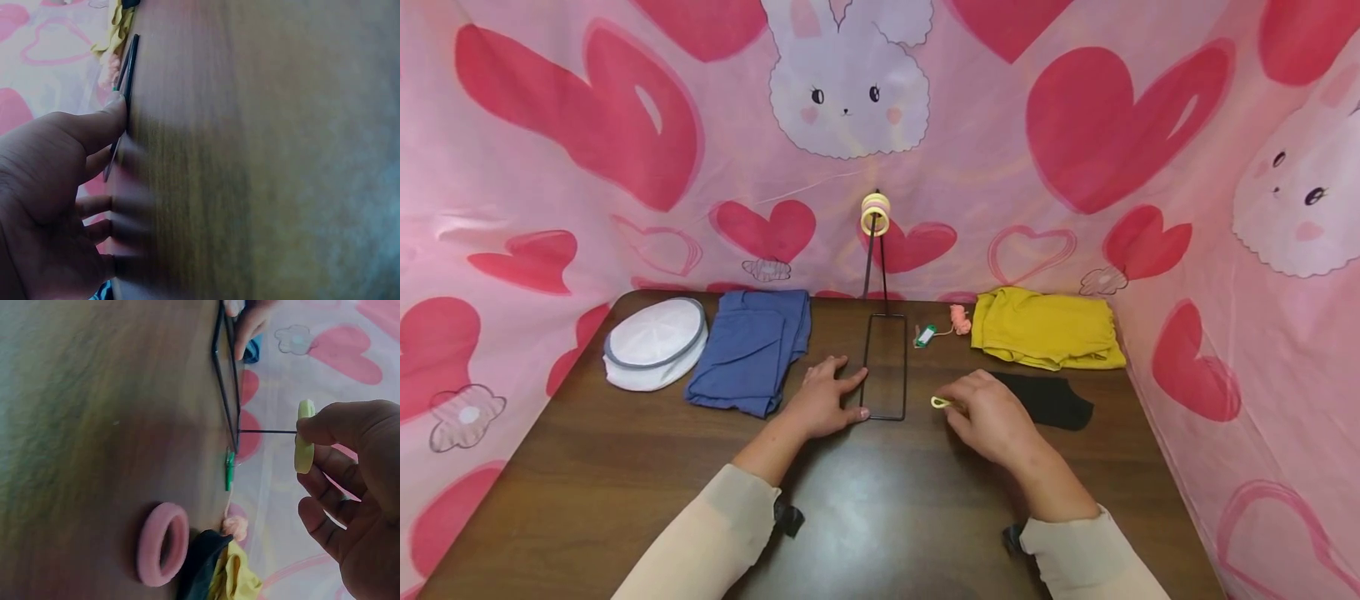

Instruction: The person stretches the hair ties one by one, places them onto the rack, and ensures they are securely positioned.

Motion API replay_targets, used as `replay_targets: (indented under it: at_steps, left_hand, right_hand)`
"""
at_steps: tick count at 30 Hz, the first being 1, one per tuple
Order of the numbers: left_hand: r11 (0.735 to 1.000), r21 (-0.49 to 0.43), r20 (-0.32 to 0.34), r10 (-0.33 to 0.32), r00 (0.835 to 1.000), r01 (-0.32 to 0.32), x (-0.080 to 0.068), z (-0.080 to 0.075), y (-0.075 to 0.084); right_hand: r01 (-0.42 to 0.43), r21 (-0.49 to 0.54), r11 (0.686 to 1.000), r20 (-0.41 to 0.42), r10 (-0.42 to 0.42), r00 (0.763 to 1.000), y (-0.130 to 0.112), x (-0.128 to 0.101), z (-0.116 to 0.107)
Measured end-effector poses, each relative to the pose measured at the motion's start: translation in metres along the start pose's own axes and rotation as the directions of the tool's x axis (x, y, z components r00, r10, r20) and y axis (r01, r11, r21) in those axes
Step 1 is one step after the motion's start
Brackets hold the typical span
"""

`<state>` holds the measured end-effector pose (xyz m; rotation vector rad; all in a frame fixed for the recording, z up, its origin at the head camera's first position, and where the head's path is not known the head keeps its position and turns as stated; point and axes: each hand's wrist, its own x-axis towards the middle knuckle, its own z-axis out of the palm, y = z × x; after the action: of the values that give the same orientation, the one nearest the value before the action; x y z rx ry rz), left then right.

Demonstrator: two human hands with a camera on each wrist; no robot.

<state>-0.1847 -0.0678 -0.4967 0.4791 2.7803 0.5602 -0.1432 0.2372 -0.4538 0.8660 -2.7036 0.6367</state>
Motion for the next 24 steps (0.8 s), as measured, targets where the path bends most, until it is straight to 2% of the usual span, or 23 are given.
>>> replay_targets:
  at_steps: [4,10,16,24]
  left_hand:
    - [1.0,0.012,-0.002,0.003,1.0,-0.003,0.001,0.0,-0.001]
    - [1.0,0.005,-0.005,0.007,1.0,-0.007,0.001,0.0,-0.001]
    - [1.0,-0.007,-0.006,0.0,1.0,0.0,0.0,-0.002,0.001]
    - [1.0,-0.011,0.002,-0.006,1.0,0.006,-0.002,-0.004,0.003]
  right_hand:
    - [0.047,0.002,0.999,-0.042,-0.047,0.998,-0.004,0.006,-0.002]
    - [0.06,0.034,0.998,-0.07,-0.057,0.996,-0.014,0.015,-0.007]
    - [0.107,0.055,0.993,-0.135,-0.099,0.986,-0.025,0.029,-0.012]
    - [0.151,0.063,0.987,-0.174,-0.138,0.975,-0.035,0.043,-0.018]
